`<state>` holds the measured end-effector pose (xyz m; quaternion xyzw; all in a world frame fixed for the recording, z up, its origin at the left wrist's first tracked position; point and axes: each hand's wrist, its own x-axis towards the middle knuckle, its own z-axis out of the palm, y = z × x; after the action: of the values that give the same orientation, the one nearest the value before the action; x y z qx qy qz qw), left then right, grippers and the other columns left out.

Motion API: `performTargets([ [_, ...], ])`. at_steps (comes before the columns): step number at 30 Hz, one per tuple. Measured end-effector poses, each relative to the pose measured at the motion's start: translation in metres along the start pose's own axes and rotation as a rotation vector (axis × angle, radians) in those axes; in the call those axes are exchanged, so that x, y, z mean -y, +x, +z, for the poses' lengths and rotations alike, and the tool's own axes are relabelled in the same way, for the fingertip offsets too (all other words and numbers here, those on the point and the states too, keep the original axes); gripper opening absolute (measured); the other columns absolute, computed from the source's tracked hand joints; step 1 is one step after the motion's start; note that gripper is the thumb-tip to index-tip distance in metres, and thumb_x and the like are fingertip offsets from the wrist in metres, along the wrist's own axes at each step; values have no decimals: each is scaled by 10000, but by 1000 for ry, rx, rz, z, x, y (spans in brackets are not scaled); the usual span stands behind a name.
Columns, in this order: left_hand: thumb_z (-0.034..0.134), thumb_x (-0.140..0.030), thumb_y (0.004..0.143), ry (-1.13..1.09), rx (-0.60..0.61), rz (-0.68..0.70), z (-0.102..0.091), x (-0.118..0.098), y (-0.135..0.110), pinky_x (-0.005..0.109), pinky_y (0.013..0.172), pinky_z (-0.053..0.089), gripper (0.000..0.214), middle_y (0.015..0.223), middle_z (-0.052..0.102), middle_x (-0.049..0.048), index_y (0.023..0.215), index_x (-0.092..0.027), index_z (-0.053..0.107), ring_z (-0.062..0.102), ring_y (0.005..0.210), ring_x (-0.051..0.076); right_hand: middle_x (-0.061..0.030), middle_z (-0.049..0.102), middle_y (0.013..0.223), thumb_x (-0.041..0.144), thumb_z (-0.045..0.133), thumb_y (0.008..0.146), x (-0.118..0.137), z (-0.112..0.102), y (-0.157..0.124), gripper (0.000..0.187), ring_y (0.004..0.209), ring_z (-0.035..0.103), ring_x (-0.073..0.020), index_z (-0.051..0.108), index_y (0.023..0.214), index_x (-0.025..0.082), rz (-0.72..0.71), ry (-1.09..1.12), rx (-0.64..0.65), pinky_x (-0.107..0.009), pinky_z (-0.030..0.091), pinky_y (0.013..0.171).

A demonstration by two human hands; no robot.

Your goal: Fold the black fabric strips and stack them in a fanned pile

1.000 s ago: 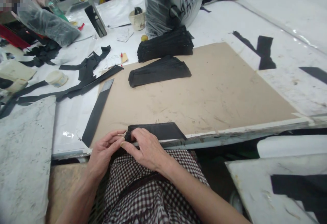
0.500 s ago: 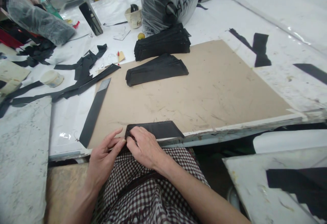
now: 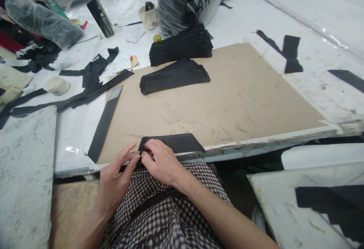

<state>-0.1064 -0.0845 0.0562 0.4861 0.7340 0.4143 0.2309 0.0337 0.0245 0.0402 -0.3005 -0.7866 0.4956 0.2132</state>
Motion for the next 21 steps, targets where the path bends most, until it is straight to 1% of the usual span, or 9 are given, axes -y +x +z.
performTargets([
  [6, 741, -229, 823, -39, -10, -8, -1, -2, 1, 346, 957, 531, 460, 1080, 770, 34, 1271, -314, 676, 726, 975, 244, -3, 515, 790, 165, 466, 913, 2, -3, 0, 156, 793, 478, -163, 451, 764, 210, 16, 17, 1, -300, 376, 722],
  [9, 724, -221, 836, -9, 8, 25, 0, -4, 2, 345, 972, 521, 461, 1102, 765, 34, 1282, -322, 668, 723, 988, 240, -1, 505, 780, 145, 460, 894, 1, -1, 1, 161, 780, 468, -162, 431, 751, 213, 20, 2, -5, -298, 369, 711],
  [12, 732, -233, 829, -32, 2, 8, 2, -5, 2, 354, 981, 519, 447, 1094, 767, 37, 1264, -320, 681, 721, 994, 247, 0, 499, 767, 125, 446, 875, -1, 0, 1, 167, 771, 463, -164, 415, 740, 217, 13, -8, -14, -297, 369, 702],
  [15, 734, -259, 830, -73, -9, -41, 2, -3, 2, 359, 990, 519, 441, 1081, 769, 35, 1265, -313, 679, 722, 997, 242, -12, 531, 790, 101, 425, 867, -2, 0, 1, 155, 792, 486, -171, 457, 763, 211, -2, -6, -6, -304, 393, 729],
  [19, 690, -303, 874, -67, 5, -92, 1, 1, 3, 337, 970, 524, 407, 1043, 771, 24, 1280, -301, 654, 721, 971, 207, -45, 615, 918, 72, 422, 866, -3, -1, 1, 189, 895, 541, -185, 569, 897, 187, -8, -2, 0, -324, 422, 835],
  [21, 672, -325, 890, -85, 23, -117, 1, 3, 4, 319, 945, 528, 382, 1028, 764, 23, 1270, -288, 648, 716, 943, 187, -53, 630, 946, 80, 441, 870, -3, -1, 2, 188, 907, 555, -186, 588, 930, 180, 3, -8, -9, -327, 427, 844],
])
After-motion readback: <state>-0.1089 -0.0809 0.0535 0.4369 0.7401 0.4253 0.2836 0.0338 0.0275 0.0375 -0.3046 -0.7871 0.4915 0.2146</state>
